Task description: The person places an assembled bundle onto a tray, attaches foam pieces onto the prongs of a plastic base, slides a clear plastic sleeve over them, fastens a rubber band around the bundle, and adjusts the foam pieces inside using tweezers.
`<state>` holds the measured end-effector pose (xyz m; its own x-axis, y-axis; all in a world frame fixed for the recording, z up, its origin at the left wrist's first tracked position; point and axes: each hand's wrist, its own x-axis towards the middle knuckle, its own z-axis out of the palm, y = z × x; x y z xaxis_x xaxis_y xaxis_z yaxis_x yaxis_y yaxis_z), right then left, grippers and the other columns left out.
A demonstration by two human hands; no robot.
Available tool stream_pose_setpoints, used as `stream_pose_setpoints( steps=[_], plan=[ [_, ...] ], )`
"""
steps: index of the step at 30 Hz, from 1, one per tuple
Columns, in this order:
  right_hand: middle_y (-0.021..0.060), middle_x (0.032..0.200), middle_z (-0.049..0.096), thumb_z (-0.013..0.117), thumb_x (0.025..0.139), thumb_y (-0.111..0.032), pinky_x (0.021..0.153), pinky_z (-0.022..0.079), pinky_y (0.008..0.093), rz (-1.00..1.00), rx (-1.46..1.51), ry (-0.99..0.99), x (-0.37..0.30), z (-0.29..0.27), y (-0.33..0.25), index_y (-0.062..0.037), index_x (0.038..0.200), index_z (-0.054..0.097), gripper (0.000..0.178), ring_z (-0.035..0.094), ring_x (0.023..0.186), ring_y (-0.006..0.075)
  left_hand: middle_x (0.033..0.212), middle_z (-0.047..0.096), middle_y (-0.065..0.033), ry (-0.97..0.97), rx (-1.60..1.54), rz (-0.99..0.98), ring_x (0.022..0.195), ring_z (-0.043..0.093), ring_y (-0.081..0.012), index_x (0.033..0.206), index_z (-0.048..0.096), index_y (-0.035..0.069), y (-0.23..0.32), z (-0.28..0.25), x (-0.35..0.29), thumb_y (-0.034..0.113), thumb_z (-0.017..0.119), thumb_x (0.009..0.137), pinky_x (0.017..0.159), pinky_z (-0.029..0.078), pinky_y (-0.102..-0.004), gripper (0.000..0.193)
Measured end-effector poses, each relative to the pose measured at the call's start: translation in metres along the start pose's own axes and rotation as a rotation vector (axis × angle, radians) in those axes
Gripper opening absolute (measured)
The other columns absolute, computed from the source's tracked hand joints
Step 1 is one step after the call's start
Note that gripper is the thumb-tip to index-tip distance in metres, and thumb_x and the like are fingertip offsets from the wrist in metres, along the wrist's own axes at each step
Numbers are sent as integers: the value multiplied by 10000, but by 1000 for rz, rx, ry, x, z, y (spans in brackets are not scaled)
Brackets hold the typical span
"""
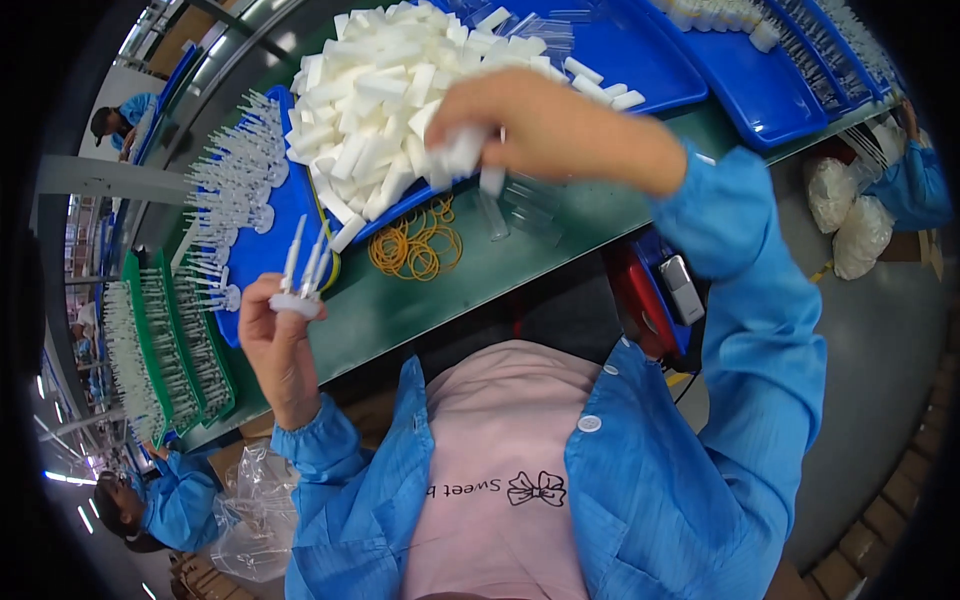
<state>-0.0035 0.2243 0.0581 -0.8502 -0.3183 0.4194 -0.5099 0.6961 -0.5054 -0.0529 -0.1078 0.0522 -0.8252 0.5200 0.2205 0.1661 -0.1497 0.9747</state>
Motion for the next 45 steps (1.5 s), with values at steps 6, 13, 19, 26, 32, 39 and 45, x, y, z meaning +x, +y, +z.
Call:
stream_pose_setpoints(
  steps=[6, 13, 19, 26, 32, 39, 45],
  plan=[
    [118, 1105, 523, 613, 672, 55, 735, 488, 395, 147, -7, -155, -19, 63, -40, -63, 1095, 539, 445, 579, 901, 337, 901, 486, -60, -38, -123, -134, 744, 567, -177, 948, 537, 28, -17, 32, -6, 26, 661, 794, 655, 488, -300, 198],
    [146, 1254, 390, 657, 672, 42, 751, 479, 404, 127, 23, -77, -5, 57, -48, -66, 1159, 473, 531, 550, 952, 345, 874, 518, -66, 48, -183, -161, 745, 572, -175, 932, 524, 20, -20, 29, -2, 7, 638, 795, 654, 484, -299, 178],
    [100, 1137, 483, 660, 739, -14, 674, 489, 318, 209, 180, -134, 38, -10, -30, -74, 1068, 552, 351, 564, 883, 249, 891, 509, -75, 110, -251, -180, 780, 573, -171, 917, 539, -3, -18, 10, 7, -75, 622, 732, 726, 490, -281, 215],
    [53, 921, 565, 575, 843, -67, 688, 466, 255, 285, -31, 28, 177, -74, 121, -61, 1095, 563, 253, 552, 770, 123, 920, 514, -88, 124, -191, -219, 825, 559, -172, 875, 588, -11, -16, -22, 20, -51, 711, 696, 760, 476, -280, 221],
    [80, 894, 579, 491, 880, -490, 633, 461, 293, 923, -243, -474, 291, -18, 214, -56, 1066, 571, 479, 564, 704, 199, 936, 542, -113, 108, -198, -314, 828, 559, -165, 881, 648, -21, -5, -47, 35, -64, 768, 658, 757, 467, -270, 257],
    [119, 1087, 603, 429, 846, -654, 773, 429, 371, 1044, -296, -803, 319, 30, 201, -87, 1181, 602, 681, 574, 925, 266, 927, 551, -108, 66, -230, -339, 810, 565, -150, 906, 657, -10, -7, -60, 49, -47, 774, 669, 729, 484, -259, 267],
    [98, 1314, 514, 449, 879, -570, 1026, 330, 395, 998, -246, -781, 314, 37, 198, -157, 1273, 548, 579, 497, 1204, 281, 930, 546, -107, 93, -241, -288, 822, 567, -151, 907, 652, -15, -6, -58, 35, -42, 768, 681, 742, 493, -261, 254]
  ],
)
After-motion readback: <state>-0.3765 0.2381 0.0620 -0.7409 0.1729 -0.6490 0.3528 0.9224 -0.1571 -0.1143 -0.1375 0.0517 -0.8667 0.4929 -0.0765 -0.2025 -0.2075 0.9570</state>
